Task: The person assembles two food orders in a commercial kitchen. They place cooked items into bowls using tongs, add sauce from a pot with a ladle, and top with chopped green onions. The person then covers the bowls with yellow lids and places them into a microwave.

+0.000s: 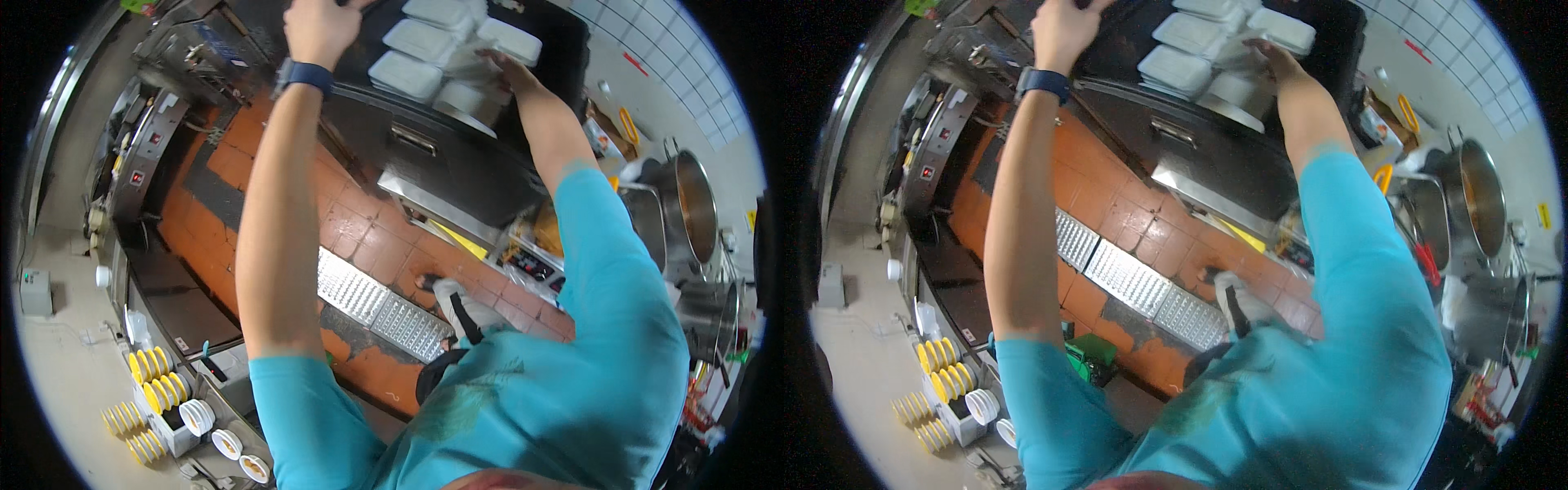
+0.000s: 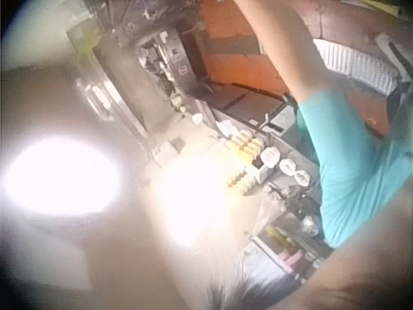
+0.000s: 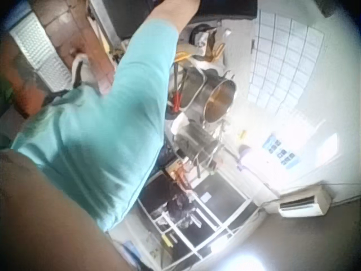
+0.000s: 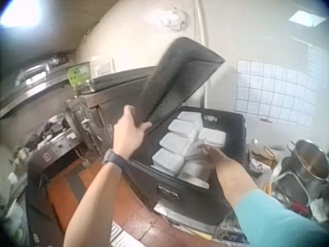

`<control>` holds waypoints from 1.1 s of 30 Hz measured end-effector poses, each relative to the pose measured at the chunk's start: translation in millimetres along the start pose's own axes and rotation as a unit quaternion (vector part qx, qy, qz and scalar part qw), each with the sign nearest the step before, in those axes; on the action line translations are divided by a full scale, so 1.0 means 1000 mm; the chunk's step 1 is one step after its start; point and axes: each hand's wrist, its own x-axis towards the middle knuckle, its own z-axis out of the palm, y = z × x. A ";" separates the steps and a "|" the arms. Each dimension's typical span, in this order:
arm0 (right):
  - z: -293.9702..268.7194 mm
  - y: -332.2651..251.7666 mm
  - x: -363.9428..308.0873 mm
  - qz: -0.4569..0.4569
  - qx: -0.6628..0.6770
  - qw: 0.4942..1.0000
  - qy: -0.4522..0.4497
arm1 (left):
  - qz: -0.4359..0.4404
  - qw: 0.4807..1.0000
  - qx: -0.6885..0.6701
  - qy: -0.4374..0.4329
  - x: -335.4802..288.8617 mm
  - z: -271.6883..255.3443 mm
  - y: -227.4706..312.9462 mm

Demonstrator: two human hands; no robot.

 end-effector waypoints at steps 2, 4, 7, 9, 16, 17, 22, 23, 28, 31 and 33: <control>0.003 0.002 0.015 -0.033 0.002 0.998 -0.049 | -0.022 0.999 0.037 -0.017 -0.002 0.000 0.000; 0.005 0.013 0.047 -0.013 -0.093 0.993 -0.070 | 0.000 1.000 0.000 -0.012 -0.005 0.001 -0.001; -0.009 0.015 0.099 -0.182 -0.218 0.950 -0.131 | -0.049 0.998 0.028 0.014 0.005 0.002 -0.006; -0.040 0.002 0.106 -0.434 -0.280 0.840 -0.164 | -0.064 0.996 0.036 0.055 0.013 0.003 -0.015; -0.100 -0.081 -0.089 -0.293 0.027 0.946 -0.136 | -0.259 0.925 -0.158 0.230 0.029 0.021 -0.047; -0.093 -0.093 -0.124 -0.244 0.128 0.947 -0.164 | -0.213 0.907 -0.300 0.204 0.024 0.020 -0.046; -0.019 -0.101 -0.244 -0.292 0.153 0.908 -0.259 | -0.318 0.724 -0.610 -0.047 -0.083 0.062 -0.006; -0.005 -0.100 -0.246 -0.305 0.142 0.895 -0.292 | -0.276 0.733 -0.619 -0.055 -0.083 0.062 -0.004; 0.011 -0.094 -0.120 -0.269 0.169 0.893 -0.319 | -0.369 0.691 -0.620 0.046 -0.069 0.017 -0.026; 0.041 -0.075 0.000 -0.087 0.143 0.978 -0.122 | -0.375 0.692 -0.614 0.063 -0.076 0.020 -0.025; 0.066 -0.059 0.058 0.026 0.133 0.974 -0.180 | -0.420 0.653 -0.623 0.097 -0.080 0.034 -0.018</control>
